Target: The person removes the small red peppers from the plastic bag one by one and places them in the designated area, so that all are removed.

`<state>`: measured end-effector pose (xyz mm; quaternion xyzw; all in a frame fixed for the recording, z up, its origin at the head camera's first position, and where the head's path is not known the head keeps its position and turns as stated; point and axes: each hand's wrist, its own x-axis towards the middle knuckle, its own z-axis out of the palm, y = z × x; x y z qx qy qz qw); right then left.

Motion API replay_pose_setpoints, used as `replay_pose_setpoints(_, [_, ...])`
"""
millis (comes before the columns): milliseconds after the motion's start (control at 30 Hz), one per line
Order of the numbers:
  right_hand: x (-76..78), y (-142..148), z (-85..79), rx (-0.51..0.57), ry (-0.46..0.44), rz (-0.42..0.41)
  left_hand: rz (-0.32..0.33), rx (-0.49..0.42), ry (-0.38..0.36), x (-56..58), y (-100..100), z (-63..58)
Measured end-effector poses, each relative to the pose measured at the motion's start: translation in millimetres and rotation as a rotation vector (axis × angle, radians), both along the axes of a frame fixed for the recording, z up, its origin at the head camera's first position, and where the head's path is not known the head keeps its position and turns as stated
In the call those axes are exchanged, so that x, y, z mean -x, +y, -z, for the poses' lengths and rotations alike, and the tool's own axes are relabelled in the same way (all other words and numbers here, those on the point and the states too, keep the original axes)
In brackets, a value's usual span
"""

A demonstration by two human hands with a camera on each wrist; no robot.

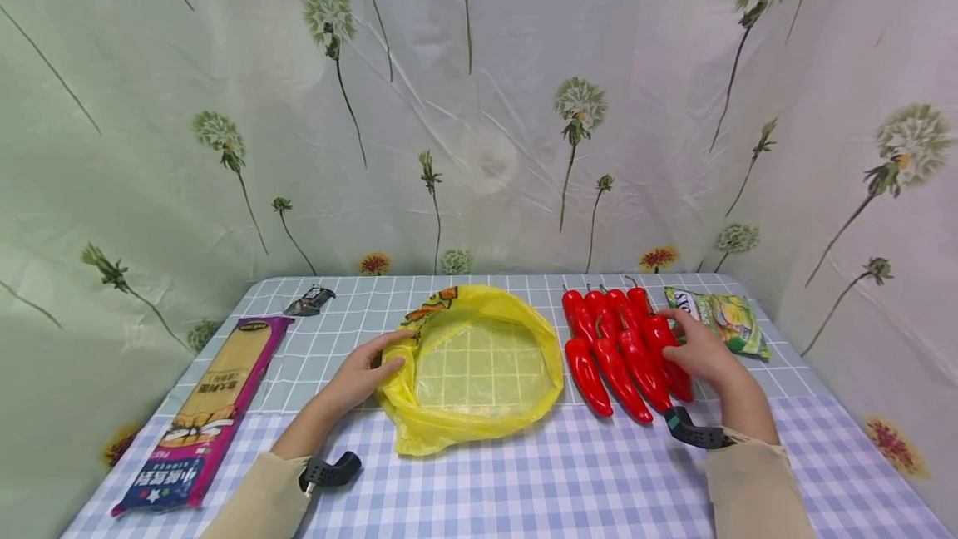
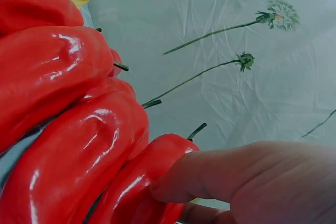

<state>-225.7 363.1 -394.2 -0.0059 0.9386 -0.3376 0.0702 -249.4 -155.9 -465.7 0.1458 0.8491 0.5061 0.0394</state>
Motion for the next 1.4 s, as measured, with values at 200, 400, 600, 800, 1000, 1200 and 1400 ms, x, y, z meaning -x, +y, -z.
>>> replay_pose_setpoints(200, [0.1, 4, 0.6, -0.003, -0.033, 0.000, -0.011, 0.011, 0.001, -0.2, 2, 0.7])
replay_pose_setpoints(400, [-3.6, 7, 1.9, -0.010, -0.037, -0.013, -0.009, 0.011, 0.002, -1.6, 3, 3.0])
replay_pose_setpoints(600, [-4.0, 8, 1.4, -0.007, -0.049, -0.015, -0.005, -0.001, 0.003, 0.0, 2, 0.6])
replay_pose_setpoints(800, [-4.3, 8, 2.2, -0.008, -0.088, -0.030, -0.001, -0.001, -0.003, 1.3, 2, 0.2])
replay_pose_setpoints(1000, [-4.4, 7, 1.9, -0.020, -0.085, -0.017, -0.011, -0.004, -0.017, 1.1, 3, 0.7])
replay_pose_setpoints(1200, [-3.7, -1, -0.1, -0.037, -0.023, 0.025, -0.003, -0.013, 0.005, 1.8, 2, 0.6])
replay_pose_setpoints(1400, [-1.8, -16, -9.3, -0.074, 0.134, 0.077, 0.020, -0.026, 0.098, 3.1, -2, 1.1])
